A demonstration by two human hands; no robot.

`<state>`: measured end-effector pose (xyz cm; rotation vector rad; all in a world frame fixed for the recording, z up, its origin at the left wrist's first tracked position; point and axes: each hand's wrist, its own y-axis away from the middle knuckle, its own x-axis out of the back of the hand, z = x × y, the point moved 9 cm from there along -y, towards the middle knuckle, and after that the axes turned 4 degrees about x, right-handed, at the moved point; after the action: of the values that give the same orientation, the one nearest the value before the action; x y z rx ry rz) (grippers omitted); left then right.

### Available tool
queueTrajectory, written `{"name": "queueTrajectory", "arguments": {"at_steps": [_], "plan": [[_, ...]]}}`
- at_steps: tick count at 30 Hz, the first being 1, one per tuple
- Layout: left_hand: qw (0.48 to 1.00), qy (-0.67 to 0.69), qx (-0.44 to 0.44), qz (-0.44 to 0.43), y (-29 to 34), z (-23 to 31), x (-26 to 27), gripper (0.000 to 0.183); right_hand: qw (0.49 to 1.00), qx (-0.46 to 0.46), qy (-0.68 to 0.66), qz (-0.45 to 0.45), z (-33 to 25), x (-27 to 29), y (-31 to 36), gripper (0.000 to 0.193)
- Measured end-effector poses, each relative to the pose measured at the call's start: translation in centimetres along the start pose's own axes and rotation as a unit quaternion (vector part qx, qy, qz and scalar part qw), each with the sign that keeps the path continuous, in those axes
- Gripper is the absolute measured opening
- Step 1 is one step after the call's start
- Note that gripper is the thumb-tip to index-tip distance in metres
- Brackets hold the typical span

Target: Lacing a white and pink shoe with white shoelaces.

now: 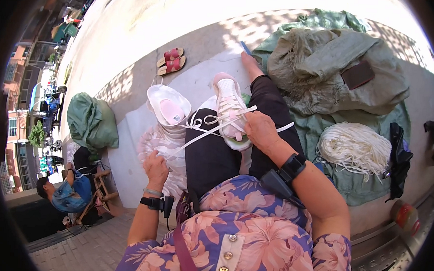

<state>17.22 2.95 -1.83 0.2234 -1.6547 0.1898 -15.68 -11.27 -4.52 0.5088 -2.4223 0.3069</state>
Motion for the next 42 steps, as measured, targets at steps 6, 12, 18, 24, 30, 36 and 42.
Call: {"name": "queueTrajectory", "arguments": {"at_steps": [6,12,18,24,30,36,42], "plan": [[0.999,0.032,-0.008,-0.043,0.2,0.2,-1.2,0.009,1.0,-0.01,0.005,0.002,0.1,0.2,0.0,0.014],[0.978,0.15,-0.122,0.077,-0.8,6.6,4.5,0.017,0.997,0.036,0.052,-0.041,-2.2,2.1,0.4,0.017],[0.938,0.229,-0.255,0.048,-2.6,17.2,7.5,0.025,0.948,0.14,0.245,-0.147,-2.4,3.6,0.0,0.014],[0.946,0.164,-0.276,0.03,-4.9,21.5,6.3,0.026,0.946,0.133,0.292,-0.039,-0.5,7.0,-1.4,0.006],[0.943,0.193,-0.267,0.053,-6.0,22.1,6.1,0.025,0.953,0.148,0.256,-0.066,-1.6,6.9,1.3,0.009],[0.935,0.238,-0.258,0.051,-5.4,21.8,5.8,0.031,0.96,0.161,0.214,-0.086,-2.1,6.7,5.0,0.013],[0.942,0.236,-0.237,0.038,-5.3,21.1,5.5,0.031,0.971,0.139,0.188,-0.048,-1.2,8.5,5.9,0.009]]}}
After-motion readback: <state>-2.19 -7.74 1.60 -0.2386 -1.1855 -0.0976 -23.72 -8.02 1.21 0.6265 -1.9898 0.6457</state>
